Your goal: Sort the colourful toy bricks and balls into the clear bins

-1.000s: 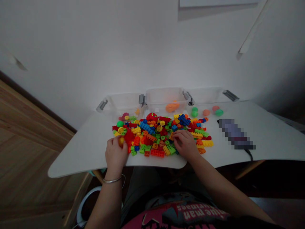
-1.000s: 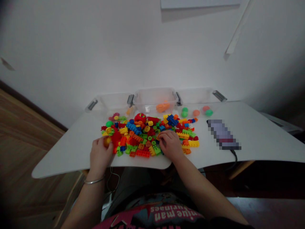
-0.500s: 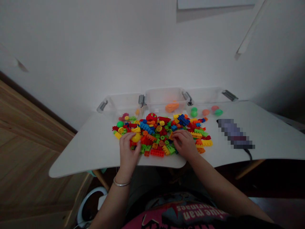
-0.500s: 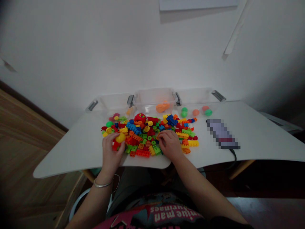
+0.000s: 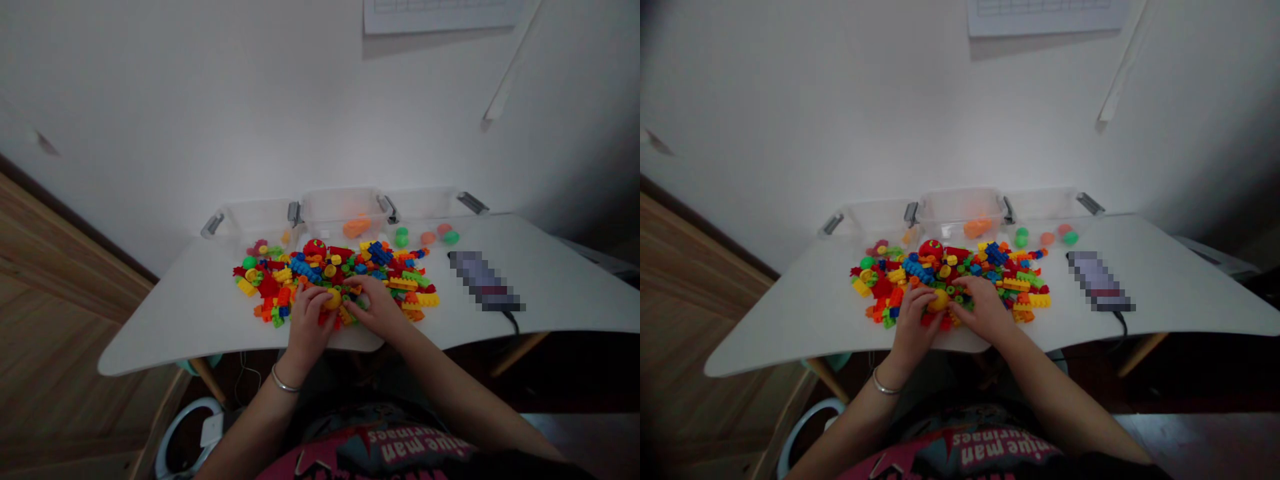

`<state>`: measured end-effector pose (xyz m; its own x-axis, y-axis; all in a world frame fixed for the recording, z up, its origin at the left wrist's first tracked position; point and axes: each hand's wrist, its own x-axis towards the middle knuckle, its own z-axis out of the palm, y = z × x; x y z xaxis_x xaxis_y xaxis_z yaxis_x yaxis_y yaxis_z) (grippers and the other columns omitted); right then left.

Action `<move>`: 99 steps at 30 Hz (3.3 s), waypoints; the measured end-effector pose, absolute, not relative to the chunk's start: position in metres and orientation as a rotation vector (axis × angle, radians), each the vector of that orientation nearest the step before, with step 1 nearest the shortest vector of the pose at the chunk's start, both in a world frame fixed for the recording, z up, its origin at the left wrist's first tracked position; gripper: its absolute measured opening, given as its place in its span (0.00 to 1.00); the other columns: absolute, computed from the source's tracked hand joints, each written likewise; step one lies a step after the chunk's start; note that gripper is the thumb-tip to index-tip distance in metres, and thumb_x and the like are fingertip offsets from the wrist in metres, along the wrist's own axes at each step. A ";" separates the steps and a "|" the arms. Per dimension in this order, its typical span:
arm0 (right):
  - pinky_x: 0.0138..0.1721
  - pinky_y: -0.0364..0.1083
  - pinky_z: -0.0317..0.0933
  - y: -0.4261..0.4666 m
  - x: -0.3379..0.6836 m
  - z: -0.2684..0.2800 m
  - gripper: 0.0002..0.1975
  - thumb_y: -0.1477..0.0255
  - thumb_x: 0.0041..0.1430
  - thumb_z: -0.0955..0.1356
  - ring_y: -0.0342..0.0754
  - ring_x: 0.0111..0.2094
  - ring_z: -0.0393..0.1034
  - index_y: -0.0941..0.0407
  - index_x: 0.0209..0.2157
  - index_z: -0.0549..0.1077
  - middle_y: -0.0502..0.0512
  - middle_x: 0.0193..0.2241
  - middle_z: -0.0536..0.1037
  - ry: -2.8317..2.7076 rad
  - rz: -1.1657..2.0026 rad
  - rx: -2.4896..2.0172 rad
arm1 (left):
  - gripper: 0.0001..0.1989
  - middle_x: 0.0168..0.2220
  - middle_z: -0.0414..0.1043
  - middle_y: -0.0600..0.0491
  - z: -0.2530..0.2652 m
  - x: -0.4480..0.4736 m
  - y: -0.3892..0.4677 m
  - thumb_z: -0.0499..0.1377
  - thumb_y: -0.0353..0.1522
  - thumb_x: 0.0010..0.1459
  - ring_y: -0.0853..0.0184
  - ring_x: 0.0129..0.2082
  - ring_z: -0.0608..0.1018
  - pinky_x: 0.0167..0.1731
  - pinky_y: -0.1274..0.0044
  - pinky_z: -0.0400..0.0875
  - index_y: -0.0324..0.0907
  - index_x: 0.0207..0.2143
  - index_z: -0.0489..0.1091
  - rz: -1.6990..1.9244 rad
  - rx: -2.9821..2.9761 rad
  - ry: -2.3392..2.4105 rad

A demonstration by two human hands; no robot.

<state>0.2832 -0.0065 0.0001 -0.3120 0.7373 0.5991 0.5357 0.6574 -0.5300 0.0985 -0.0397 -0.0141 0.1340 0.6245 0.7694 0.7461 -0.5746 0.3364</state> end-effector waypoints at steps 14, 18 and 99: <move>0.39 0.51 0.69 0.008 0.304 0.006 0.18 0.67 0.51 0.70 0.52 0.38 0.73 0.53 0.44 0.69 0.57 0.40 0.77 -1.739 0.393 -1.103 | 0.25 0.62 0.61 0.41 -0.021 0.090 -0.051 0.58 0.32 0.59 0.49 0.66 0.58 0.63 0.50 0.51 0.46 0.59 0.63 -1.042 -2.144 -1.470; 0.37 0.50 0.68 0.041 0.354 0.028 0.21 0.63 0.53 0.67 0.51 0.38 0.72 0.54 0.48 0.67 0.60 0.44 0.75 -1.437 0.166 -1.265 | 0.27 0.66 0.54 0.41 -0.024 0.086 -0.050 0.58 0.36 0.60 0.45 0.68 0.52 0.62 0.48 0.48 0.46 0.61 0.63 -0.974 -1.991 -1.675; 0.65 0.63 0.48 -0.027 0.295 -0.034 0.24 0.60 0.59 0.68 0.59 0.62 0.57 0.56 0.54 0.70 0.61 0.56 0.71 -2.255 -0.104 -1.004 | 0.24 0.50 0.75 0.39 0.022 -0.065 0.056 0.55 0.40 0.54 0.44 0.55 0.71 0.54 0.56 0.63 0.40 0.51 0.73 -0.893 -1.478 -2.820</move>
